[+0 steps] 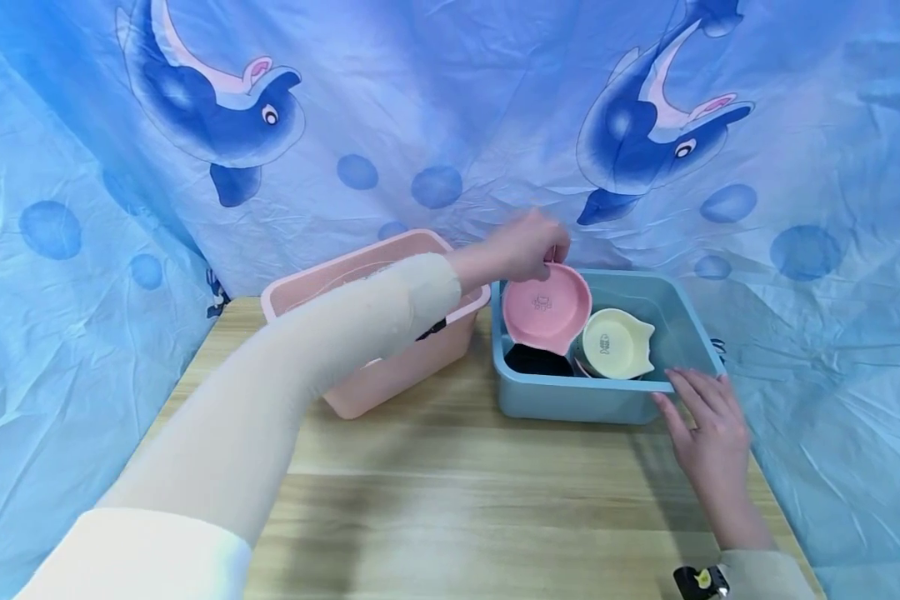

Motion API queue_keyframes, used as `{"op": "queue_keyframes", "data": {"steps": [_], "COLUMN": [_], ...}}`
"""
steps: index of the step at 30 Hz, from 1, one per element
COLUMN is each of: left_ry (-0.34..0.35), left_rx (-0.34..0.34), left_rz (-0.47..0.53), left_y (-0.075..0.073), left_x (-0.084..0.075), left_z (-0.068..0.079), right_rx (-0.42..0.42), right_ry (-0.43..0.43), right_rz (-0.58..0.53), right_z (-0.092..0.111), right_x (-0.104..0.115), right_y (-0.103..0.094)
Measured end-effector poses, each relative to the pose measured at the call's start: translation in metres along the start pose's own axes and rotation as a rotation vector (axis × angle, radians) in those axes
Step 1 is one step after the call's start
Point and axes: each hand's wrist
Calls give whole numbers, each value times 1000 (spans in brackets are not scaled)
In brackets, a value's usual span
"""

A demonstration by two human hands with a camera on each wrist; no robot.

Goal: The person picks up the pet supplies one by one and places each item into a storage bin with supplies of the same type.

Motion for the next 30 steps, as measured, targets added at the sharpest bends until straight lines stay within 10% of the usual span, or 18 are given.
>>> {"op": "queue_keyframes", "data": {"steps": [15,30], "left_ry": [38,-90], "left_rx": [123,319], "left_rz": [96,225], "left_y": [56,79], "left_x": [16,11], "left_z": [-50,-79], "right_rx": [12,55], "right_ry": [21,44], "right_rz": [10,26], "right_z": [2,2], "right_x": [-1,-3], "right_y": [2,2]}}
Point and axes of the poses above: each hand's wrist, its own z-axis away from the middle knuckle, its own y-axis out of the palm, x = y × z, and after that the axes turned 14 degrees about x, right-handed
